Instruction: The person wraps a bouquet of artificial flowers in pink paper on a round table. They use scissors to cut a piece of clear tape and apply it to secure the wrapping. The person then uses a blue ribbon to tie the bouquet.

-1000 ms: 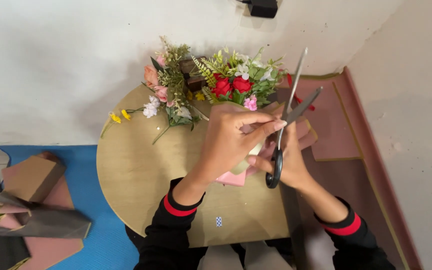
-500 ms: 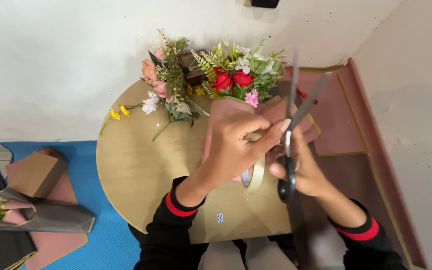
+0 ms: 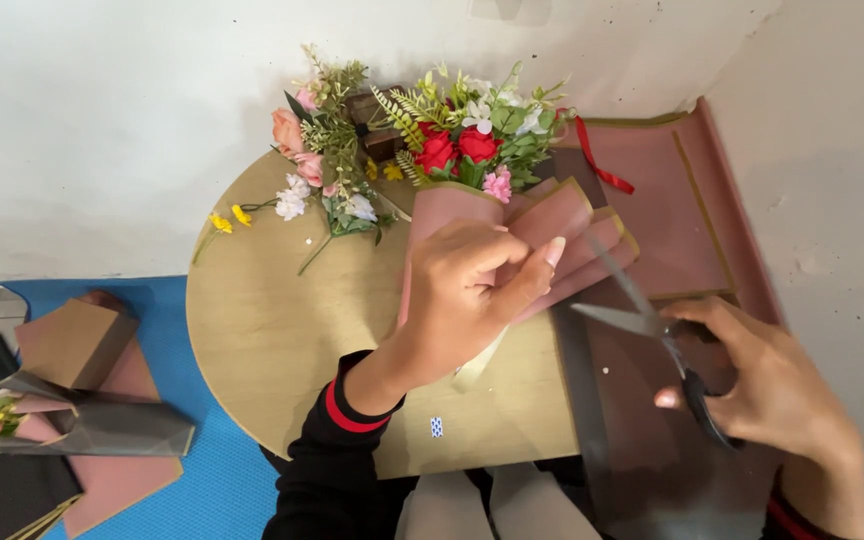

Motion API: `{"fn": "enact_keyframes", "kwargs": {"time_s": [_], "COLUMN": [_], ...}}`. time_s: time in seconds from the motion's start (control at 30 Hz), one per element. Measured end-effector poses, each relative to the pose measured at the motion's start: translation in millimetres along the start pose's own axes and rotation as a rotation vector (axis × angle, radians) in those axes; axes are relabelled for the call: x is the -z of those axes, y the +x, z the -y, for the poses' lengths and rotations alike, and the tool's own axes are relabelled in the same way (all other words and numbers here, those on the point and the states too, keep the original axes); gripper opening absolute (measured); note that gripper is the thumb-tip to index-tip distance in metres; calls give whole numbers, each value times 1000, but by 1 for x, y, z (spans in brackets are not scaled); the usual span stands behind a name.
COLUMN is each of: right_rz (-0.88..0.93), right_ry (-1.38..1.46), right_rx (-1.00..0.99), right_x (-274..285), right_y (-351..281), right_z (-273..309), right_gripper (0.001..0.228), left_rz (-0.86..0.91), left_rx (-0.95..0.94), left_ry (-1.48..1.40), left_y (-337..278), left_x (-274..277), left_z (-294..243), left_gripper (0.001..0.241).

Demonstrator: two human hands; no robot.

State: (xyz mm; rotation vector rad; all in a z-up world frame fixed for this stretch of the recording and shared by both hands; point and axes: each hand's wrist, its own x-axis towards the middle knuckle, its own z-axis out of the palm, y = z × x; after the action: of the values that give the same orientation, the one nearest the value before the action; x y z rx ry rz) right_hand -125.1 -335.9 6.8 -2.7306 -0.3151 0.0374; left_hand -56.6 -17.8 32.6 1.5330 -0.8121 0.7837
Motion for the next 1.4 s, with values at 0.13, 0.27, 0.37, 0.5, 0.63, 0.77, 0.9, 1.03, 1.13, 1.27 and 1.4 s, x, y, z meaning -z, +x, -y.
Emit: {"fn": "enact_keyframes", "kwargs": {"time_s": [0.13,0.27,0.37,0.5,0.63,0.77,0.9,1.03,1.13,1.27,1.4], "right_rz": [43,-7,-32,-45,-37,-20,-30,-32,-24,-43,-23], "right_ry": [-189,-240,-280,-363,-397,-407,-399,-411,-378,-364,-353], "right_rx": [19,101,154,167,214,220,206,221,226,223,239], "right_x": [4,4,8,13,14,15,16,14,14,13,10], "right_y": [-14,-14,-6,4,8,9,12,13,12,11,8], "right_z": [6,14,25,43,49,56,61,58,57,55,40], "right_gripper": [81,74,71,64,60,55,56,54,57,50,51], "left_rz": [20,17,19,49,48,68,66,71,80,85,95], "left_rx": [-17,1,21,-24,-20,-25,-32,-11,7,6,41], "left_ry": [16,61,57,-29,-11,-28,-78,18,27,39,-3], "left_y": [0,-2,0,9,9,8,4,-5,-7,-8,-7], "left_x": [3,3,3,3,0,2,-4,-8,-7,-8,-5], "left_z": [-9,-10,-7,-5,-4,-6,-1,-1,-1,-1,-6], "left_gripper": [34,37,35,30,36,33,23,29,25,24,22]}}
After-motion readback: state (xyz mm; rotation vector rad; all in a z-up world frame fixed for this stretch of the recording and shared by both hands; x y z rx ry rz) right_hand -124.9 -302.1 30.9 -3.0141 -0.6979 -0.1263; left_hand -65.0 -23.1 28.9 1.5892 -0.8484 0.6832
